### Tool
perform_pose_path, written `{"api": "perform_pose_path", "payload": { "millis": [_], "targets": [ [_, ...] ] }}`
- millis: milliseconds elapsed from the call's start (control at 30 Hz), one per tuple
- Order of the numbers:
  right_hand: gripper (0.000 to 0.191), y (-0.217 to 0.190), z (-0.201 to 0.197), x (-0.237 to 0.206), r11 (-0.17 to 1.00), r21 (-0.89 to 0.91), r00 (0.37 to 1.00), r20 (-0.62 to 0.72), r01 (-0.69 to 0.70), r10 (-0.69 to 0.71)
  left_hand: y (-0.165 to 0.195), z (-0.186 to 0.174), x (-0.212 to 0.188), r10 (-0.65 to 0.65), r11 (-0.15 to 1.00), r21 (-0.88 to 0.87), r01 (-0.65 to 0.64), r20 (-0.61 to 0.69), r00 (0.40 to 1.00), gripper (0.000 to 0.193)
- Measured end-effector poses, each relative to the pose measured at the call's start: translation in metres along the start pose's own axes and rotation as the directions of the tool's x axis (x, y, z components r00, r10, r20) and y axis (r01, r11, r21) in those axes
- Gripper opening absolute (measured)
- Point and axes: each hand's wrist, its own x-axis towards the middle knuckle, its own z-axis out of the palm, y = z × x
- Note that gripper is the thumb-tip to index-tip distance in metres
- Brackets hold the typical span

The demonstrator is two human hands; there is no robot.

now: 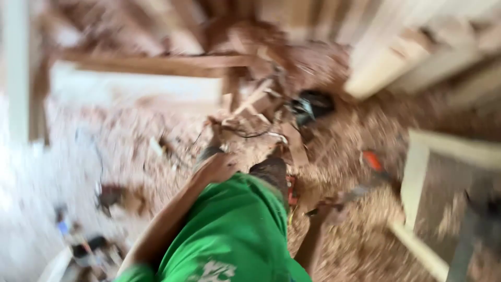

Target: The person measures a long wooden board with a folding ruler, marks it with a pen, and uses a square to align the mark. They then cut the board with a circular saw and measure and mark additional boards on the work area.

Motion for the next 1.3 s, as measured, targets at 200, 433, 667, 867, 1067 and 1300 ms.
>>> {"api": "perform_pose_path", "payload": {
  "millis": [200, 433, 667, 867, 1067, 1300],
  "targets": [
    [0.027, -0.024, 0.164, -0.152, 0.716, -0.277, 0.356, 0.933, 0.641, 0.043, -0.068, -0.106, -0.041, -0.245, 0.608, -0.793, -0.020, -0.211, 0.946, 0.058],
    [0.033, -0.054, 0.381, -0.363, 0.036, 0.217, -0.218, 0.934, 0.976, 0.284, -0.206, -0.206, -0.149, -0.183, 0.310, -0.924, -0.223, -0.288, 0.940, 0.043],
    [0.013, 0.100, 0.517, -0.577, -0.050, 0.766, -0.763, 0.629, 0.641, -0.150, -0.380, -0.248, -0.204, -0.561, 0.089, -0.894, -0.440, -0.410, 0.719, 0.020],
    [0.050, 0.239, 0.539, -0.669, 0.190, 0.585, -0.585, 0.809, 0.789, -0.060, -0.506, -0.226, -0.276, -0.922, -0.199, -0.557, -0.806, -0.172, 0.347, 0.029],
    [0.057, 0.335, 0.541, -0.731, 0.083, 0.751, -0.753, 0.642, 0.655, 0.143, -0.532, -0.202, -0.301, -0.951, -0.160, -0.352, -0.922, -0.197, 0.240, 0.031],
    [0.065, 0.275, 0.572, -0.644, 0.173, 0.597, -0.599, 0.799, 0.783, -0.048, -0.480, -0.210, -0.267, -0.901, -0.238, -0.288, -0.928, -0.292, 0.321, 0.029]
  ]
}}
